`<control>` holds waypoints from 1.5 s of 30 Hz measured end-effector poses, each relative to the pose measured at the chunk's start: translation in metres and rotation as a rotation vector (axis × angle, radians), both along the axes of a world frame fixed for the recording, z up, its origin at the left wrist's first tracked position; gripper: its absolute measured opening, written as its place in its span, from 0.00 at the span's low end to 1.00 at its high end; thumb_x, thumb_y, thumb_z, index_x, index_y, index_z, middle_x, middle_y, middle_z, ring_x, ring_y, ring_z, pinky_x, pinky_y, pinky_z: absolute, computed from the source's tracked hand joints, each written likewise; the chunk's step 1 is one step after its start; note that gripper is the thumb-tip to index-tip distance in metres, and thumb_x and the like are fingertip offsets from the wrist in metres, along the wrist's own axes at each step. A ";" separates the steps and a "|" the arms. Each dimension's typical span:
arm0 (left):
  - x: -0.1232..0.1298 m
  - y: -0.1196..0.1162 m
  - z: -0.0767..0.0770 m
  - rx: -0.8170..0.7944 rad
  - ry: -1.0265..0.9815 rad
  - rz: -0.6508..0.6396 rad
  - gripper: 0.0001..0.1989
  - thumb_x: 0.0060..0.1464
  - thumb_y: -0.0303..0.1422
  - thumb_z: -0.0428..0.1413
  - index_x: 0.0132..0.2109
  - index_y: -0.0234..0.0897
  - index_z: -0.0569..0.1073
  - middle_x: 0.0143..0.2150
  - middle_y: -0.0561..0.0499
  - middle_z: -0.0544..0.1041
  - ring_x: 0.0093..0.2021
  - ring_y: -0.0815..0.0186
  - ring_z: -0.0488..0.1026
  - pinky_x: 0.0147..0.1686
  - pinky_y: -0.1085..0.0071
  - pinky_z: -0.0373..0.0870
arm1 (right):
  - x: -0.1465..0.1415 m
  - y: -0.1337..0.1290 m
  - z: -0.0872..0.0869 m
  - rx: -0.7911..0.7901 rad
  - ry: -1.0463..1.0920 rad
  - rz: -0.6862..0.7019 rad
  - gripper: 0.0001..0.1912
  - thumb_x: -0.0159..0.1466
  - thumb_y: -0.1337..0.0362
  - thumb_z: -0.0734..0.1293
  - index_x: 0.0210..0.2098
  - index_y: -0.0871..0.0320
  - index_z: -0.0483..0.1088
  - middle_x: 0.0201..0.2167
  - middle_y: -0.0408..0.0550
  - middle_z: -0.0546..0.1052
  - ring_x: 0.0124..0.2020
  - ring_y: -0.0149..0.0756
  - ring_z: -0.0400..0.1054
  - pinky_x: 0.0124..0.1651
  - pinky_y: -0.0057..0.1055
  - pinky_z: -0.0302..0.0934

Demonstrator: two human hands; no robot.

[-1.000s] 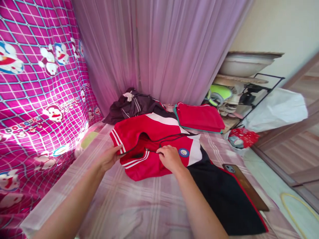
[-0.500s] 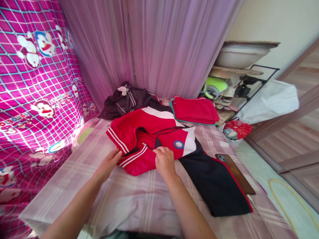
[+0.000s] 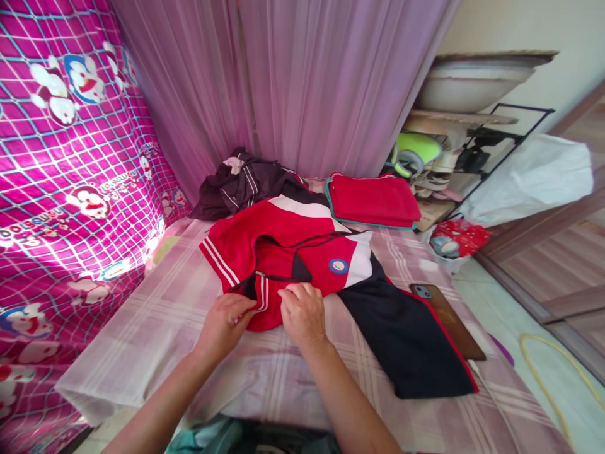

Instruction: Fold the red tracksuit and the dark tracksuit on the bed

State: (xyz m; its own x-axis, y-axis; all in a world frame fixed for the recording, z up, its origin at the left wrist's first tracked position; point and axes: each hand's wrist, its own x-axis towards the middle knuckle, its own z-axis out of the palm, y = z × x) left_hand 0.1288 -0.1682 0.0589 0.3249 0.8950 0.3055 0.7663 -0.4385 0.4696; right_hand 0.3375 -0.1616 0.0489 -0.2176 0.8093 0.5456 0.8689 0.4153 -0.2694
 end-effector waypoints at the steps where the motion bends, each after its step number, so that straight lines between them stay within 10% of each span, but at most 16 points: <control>1: 0.002 -0.002 0.000 0.042 0.070 -0.054 0.10 0.60 0.30 0.54 0.41 0.43 0.81 0.37 0.48 0.81 0.40 0.61 0.73 0.43 0.62 0.65 | 0.001 -0.002 -0.002 -0.044 0.010 -0.006 0.12 0.66 0.67 0.63 0.41 0.54 0.79 0.37 0.47 0.80 0.40 0.40 0.69 0.43 0.36 0.59; 18: -0.011 -0.015 -0.002 0.142 0.196 -0.287 0.11 0.63 0.36 0.52 0.45 0.44 0.79 0.41 0.48 0.80 0.46 0.59 0.71 0.52 0.56 0.62 | -0.037 0.032 0.022 -0.751 0.039 -0.010 0.20 0.60 0.46 0.69 0.45 0.50 0.78 0.43 0.46 0.81 0.43 0.40 0.74 0.42 0.31 0.62; 24: -0.048 0.008 -0.003 -0.037 -0.164 0.054 0.17 0.63 0.42 0.48 0.39 0.40 0.79 0.34 0.49 0.81 0.34 0.65 0.76 0.36 0.69 0.69 | -0.038 0.023 0.011 -0.664 -0.046 -0.014 0.20 0.62 0.54 0.69 0.54 0.47 0.73 0.46 0.46 0.78 0.45 0.38 0.73 0.45 0.30 0.62; 30: -0.076 0.047 -0.007 -0.250 -0.053 0.454 0.18 0.54 0.47 0.53 0.39 0.39 0.78 0.33 0.48 0.80 0.33 0.62 0.75 0.32 0.70 0.64 | -0.044 0.005 0.004 -0.489 -0.011 -0.054 0.08 0.65 0.61 0.68 0.43 0.53 0.74 0.39 0.46 0.78 0.43 0.37 0.72 0.43 0.31 0.61; 39: -0.055 0.068 -0.012 -0.415 -0.337 0.517 0.16 0.48 0.48 0.55 0.28 0.38 0.73 0.24 0.54 0.73 0.26 0.67 0.69 0.27 0.71 0.59 | -0.053 0.001 0.013 -0.547 -0.131 -0.032 0.18 0.62 0.46 0.69 0.41 0.53 0.75 0.38 0.48 0.78 0.42 0.40 0.72 0.41 0.33 0.60; 45: -0.044 0.066 -0.015 -0.432 -0.408 0.328 0.14 0.45 0.45 0.57 0.26 0.39 0.69 0.21 0.57 0.69 0.24 0.70 0.65 0.25 0.73 0.59 | -0.059 0.003 0.025 -0.576 -0.220 -0.028 0.22 0.60 0.45 0.69 0.46 0.53 0.74 0.41 0.51 0.76 0.45 0.44 0.72 0.43 0.36 0.61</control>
State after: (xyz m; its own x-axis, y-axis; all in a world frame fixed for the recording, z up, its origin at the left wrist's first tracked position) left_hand 0.0849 -0.1025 0.0436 -0.0496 0.9969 -0.0610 0.5518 0.0783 0.8303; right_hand 0.2782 -0.1582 0.0741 -0.2502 0.9675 -0.0360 0.9379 0.2330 -0.2570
